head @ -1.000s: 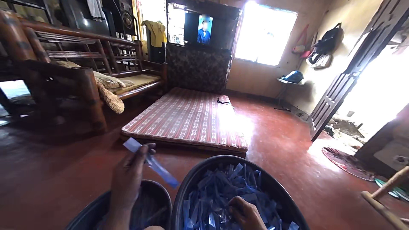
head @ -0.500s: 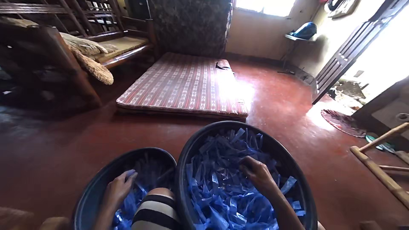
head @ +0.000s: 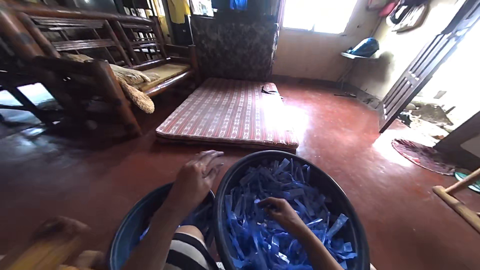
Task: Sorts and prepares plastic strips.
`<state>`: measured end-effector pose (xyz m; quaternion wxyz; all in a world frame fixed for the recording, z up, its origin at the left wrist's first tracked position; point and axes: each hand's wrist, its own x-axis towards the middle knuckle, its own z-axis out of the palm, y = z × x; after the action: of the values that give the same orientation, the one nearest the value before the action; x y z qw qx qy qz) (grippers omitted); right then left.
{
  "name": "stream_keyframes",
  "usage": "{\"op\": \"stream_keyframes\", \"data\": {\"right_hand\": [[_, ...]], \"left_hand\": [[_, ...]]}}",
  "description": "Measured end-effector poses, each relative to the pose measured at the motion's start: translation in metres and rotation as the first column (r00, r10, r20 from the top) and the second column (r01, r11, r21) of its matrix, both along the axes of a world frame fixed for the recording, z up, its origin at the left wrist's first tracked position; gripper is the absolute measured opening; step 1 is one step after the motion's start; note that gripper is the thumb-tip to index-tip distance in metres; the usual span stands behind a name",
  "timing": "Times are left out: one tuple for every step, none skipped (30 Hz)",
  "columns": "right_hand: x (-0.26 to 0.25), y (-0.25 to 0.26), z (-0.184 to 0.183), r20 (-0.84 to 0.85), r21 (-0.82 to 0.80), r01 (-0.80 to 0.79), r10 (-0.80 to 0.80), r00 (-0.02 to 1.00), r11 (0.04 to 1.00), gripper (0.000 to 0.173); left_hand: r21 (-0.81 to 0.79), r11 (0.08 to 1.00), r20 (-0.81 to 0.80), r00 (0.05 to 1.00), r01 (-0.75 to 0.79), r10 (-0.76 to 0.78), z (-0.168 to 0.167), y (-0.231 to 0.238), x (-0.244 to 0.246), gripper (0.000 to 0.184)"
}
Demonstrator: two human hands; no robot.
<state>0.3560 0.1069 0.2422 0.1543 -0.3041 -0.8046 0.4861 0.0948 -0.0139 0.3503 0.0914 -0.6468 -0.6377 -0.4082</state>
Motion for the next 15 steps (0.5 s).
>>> {"op": "stream_keyframes", "data": {"right_hand": [[0.005,0.001,0.004,-0.143,0.009,0.069,-0.067,0.988,0.998,0.026],[0.009,0.001,0.008,-0.263,-0.001,0.125,-0.121,0.957,0.992,0.025],[0.013,0.002,0.012,-0.356,-0.025,0.164,-0.162,0.920,0.986,0.024],[0.017,0.004,0.014,-0.425,-0.053,0.189,-0.193,0.884,0.981,0.024],[0.020,0.005,0.016,-0.468,-0.079,0.210,-0.222,0.855,0.975,0.025],[0.023,0.006,0.017,-0.497,-0.100,0.230,-0.249,0.831,0.968,0.025],[0.025,0.006,0.018,-0.517,-0.120,0.247,-0.273,0.811,0.962,0.026],[0.028,0.006,0.019,-0.535,-0.133,0.256,-0.287,0.795,0.958,0.027],[0.030,0.006,0.020,-0.551,-0.144,0.261,-0.297,0.780,0.955,0.028],[0.031,0.007,0.021,-0.568,-0.156,0.264,-0.306,0.764,0.952,0.029],[0.032,0.007,0.022,-0.585,-0.170,0.269,-0.316,0.747,0.948,0.030],[0.033,0.006,0.023,-0.599,-0.188,0.273,-0.330,0.730,0.943,0.030],[0.033,0.005,0.024,-0.608,-0.211,0.278,-0.348,0.713,0.937,0.029],[0.033,0.005,0.025,-0.612,-0.222,0.288,-0.363,0.702,0.931,0.029],[0.033,0.005,0.025,-0.614,-0.228,0.299,-0.375,0.695,0.927,0.028]], "left_hand": [[0.020,0.999,-0.003,0.999,0.037,-0.037,0.011,0.001,0.010,0.035],[0.024,0.997,0.007,0.997,0.072,-0.072,0.019,0.003,0.019,0.034],[0.010,0.994,0.030,0.994,0.108,-0.109,0.024,0.007,0.028,0.032],[-0.020,0.989,0.059,0.988,0.146,-0.144,0.026,0.013,0.036,0.029],[-0.060,0.981,0.085,0.980,0.183,-0.177,0.024,0.021,0.043,0.026],[-0.115,0.968,0.117,0.971,0.224,-0.210,0.019,0.030,0.050,0.023],[-0.181,0.947,0.147,0.960,0.264,-0.240,0.013,0.039,0.057,0.021],[-0.260,0.916,0.174,0.948,0.305,-0.266,0.005,0.047,0.064,0.021],[-0.337,0.878,0.199,0.937,0.341,-0.288,-0.004,0.055,0.071,0.021],[-0.392,0.837,0.231,0.921,0.382,-0.313,-0.011,0.061,0.079,0.022],[-0.421,0.801,0.264,0.902,0.426,-0.341,-0.020,0.065,0.087,0.024],[-0.420,0.776,0.294,0.880,0.470,-0.373,-0.030,0.069,0.093,0.026],[-0.393,0.768,0.318,0.858,0.506,-0.402,-0.040,0.072,0.098,0.027],[-0.348,0.777,0.336,0.843,0.525,-0.420,-0.049,0.074,0.102,0.027],[-0.299,0.795,0.354,0.835,0.528,-0.421,-0.055,0.075,0.105,0.026]]}}
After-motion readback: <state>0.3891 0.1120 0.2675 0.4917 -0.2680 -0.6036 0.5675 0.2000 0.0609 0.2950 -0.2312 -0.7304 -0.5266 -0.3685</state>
